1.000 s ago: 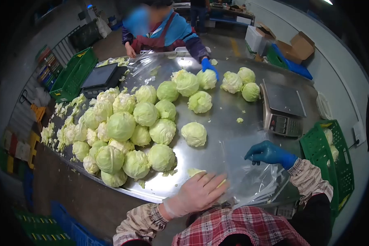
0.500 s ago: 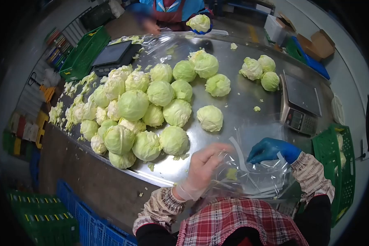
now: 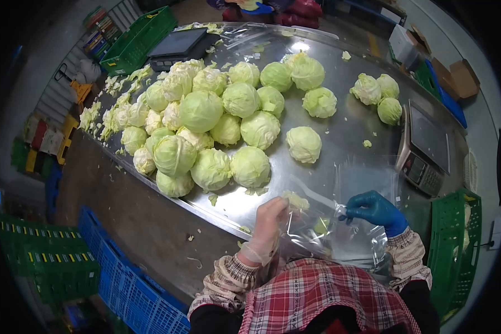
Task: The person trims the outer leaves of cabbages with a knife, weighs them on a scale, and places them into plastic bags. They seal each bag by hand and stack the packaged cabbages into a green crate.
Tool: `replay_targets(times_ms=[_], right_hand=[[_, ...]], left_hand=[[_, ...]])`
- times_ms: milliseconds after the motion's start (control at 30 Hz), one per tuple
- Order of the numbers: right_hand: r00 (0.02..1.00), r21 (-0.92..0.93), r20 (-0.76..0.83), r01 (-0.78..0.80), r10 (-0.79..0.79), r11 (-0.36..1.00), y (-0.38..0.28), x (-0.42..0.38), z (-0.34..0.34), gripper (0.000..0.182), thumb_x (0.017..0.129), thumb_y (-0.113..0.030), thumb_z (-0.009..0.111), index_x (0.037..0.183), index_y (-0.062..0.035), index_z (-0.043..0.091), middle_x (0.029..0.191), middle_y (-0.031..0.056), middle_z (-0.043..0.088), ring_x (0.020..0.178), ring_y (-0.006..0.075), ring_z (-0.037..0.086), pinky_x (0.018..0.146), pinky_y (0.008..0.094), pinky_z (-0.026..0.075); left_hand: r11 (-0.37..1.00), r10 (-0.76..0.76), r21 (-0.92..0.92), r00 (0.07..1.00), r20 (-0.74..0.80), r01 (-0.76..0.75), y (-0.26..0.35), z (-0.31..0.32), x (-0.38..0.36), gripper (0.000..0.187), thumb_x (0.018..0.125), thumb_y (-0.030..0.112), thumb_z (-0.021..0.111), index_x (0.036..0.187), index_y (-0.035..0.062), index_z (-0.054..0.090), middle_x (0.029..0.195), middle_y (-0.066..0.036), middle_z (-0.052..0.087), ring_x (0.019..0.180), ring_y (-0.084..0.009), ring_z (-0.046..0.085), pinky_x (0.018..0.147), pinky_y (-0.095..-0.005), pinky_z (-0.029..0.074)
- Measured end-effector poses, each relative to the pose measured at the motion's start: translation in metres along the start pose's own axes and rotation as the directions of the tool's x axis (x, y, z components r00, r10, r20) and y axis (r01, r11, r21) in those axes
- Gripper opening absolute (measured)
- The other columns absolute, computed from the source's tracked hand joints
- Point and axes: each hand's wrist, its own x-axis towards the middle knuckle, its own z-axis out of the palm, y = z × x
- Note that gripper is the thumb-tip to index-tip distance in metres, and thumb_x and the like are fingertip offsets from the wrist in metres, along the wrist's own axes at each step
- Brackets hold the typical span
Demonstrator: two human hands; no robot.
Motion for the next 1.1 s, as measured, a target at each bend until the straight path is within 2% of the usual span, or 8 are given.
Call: replay_targets(times_ms=[67, 333, 567, 667, 733, 800, 933, 1100], right_hand=[[0.930, 0.467, -0.144, -0.239, 0.339, 0.852, 0.003, -0.002, 0.004, 0.015, 0.089, -0.012, 0.058, 0.093, 0.0027, 0.062, 0.078, 0.0107, 0.065, 0.065, 0.0131, 0.062, 0.063, 0.0258, 0.050], [0.941, 0.343, 0.002, -0.318, 0.338, 0.884, -0.028, 0.022, 0.012, 0.024, 0.093, -0.020, 0.051, 0.089, 0.0005, 0.063, 0.062, 0.0056, 0.061, 0.047, 0.0062, 0.050, 0.045, 0.0192, 0.039], [0.922, 0.313, -0.268, -0.190, 0.279, 0.931, -0.011, 0.032, 0.023, 0.019, 0.090, -0.015, 0.055, 0.087, 0.0012, 0.064, 0.058, 0.0026, 0.057, 0.045, 0.0075, 0.049, 0.043, 0.0207, 0.038], [0.853, -0.225, -0.495, 0.059, -0.166, 0.973, -0.039, 0.004, 0.009, 0.008, 0.080, -0.009, 0.063, 0.085, -0.0029, 0.065, 0.060, 0.0042, 0.054, 0.047, 0.0143, 0.049, 0.046, 0.0276, 0.037], [0.797, -0.770, -0.307, 0.113, -0.520, 0.628, -0.067, -0.024, -0.008, 0.012, 0.073, -0.011, 0.066, 0.085, -0.0066, 0.065, 0.057, 0.0039, 0.049, 0.048, 0.0184, 0.048, 0.049, 0.0321, 0.036], [0.790, -0.955, -0.094, 0.100, -0.605, 0.279, -0.083, -0.054, -0.016, 0.021, 0.068, -0.017, 0.070, 0.087, -0.0085, 0.063, 0.054, 0.0010, 0.043, 0.049, 0.0186, 0.046, 0.055, 0.0347, 0.037], [0.981, -0.934, 0.050, 0.113, -0.188, 0.339, -0.036, -0.101, 0.000, 0.037, 0.068, -0.028, 0.072, 0.096, -0.0075, 0.062, 0.061, 0.0059, 0.052, 0.056, 0.0236, 0.052, 0.060, 0.0374, 0.041], [0.946, -0.943, 0.070, -0.042, 0.317, 0.331, -0.032, -0.115, 0.017, 0.046, 0.072, -0.047, 0.067, 0.094, -0.0065, 0.065, 0.067, 0.0096, 0.060, 0.065, 0.0283, 0.059, 0.066, 0.0379, 0.045]], left_hand=[[0.998, -0.011, 0.061, 1.000, 0.024, 0.010, -0.012, -0.007, -0.003, 0.020, 0.088, 0.015, 0.049, 0.087, -0.0029, 0.057, 0.083, -0.012, 0.062, 0.079, -0.0214, 0.060, 0.075, -0.0340, 0.048], [0.991, 0.084, 0.085, 0.967, 0.239, -0.107, 0.004, -0.006, -0.020, 0.027, 0.083, 0.013, 0.051, 0.101, -0.0046, 0.061, 0.103, -0.014, 0.063, 0.097, -0.0228, 0.058, 0.091, -0.0341, 0.042], [0.994, 0.111, -0.014, 0.956, 0.271, -0.111, -0.012, -0.045, -0.037, 0.019, 0.081, 0.010, 0.056, 0.091, -0.0033, 0.064, 0.099, -0.010, 0.063, 0.097, -0.0193, 0.057, 0.089, -0.0321, 0.043], [0.814, 0.253, 0.476, 0.941, 0.222, -0.332, 0.005, -0.011, -0.052, 0.020, 0.078, 0.011, 0.058, 0.092, -0.0016, 0.063, 0.094, -0.015, 0.064, 0.098, -0.0277, 0.058, 0.090, -0.0376, 0.043], [0.255, 0.563, 0.560, 0.592, 0.577, -0.788, 0.012, -0.002, -0.042, 0.036, 0.074, 0.012, 0.067, 0.108, 0.0019, 0.059, 0.108, -0.016, 0.059, 0.105, -0.0322, 0.055, 0.091, -0.0399, 0.043], [0.164, 0.558, 0.579, 0.559, 0.613, -0.799, 0.008, -0.017, -0.028, 0.054, 0.069, 0.017, 0.073, 0.117, 0.0025, 0.053, 0.119, -0.018, 0.053, 0.107, -0.0340, 0.053, 0.091, -0.0405, 0.043], [-0.318, 0.687, 0.904, 0.588, 0.428, -0.286, 0.012, -0.075, 0.035, 0.078, 0.064, 0.030, 0.076, 0.127, -0.0014, 0.042, 0.129, -0.017, 0.046, 0.120, -0.0329, 0.043, 0.099, -0.0423, 0.036], [-0.475, 0.347, 0.856, 0.850, 0.396, -0.205, 0.063, -0.070, 0.095, 0.094, 0.056, 0.037, 0.080, 0.130, -0.0024, 0.036, 0.131, -0.018, 0.044, 0.118, -0.0327, 0.043, 0.100, -0.0431, 0.034]])
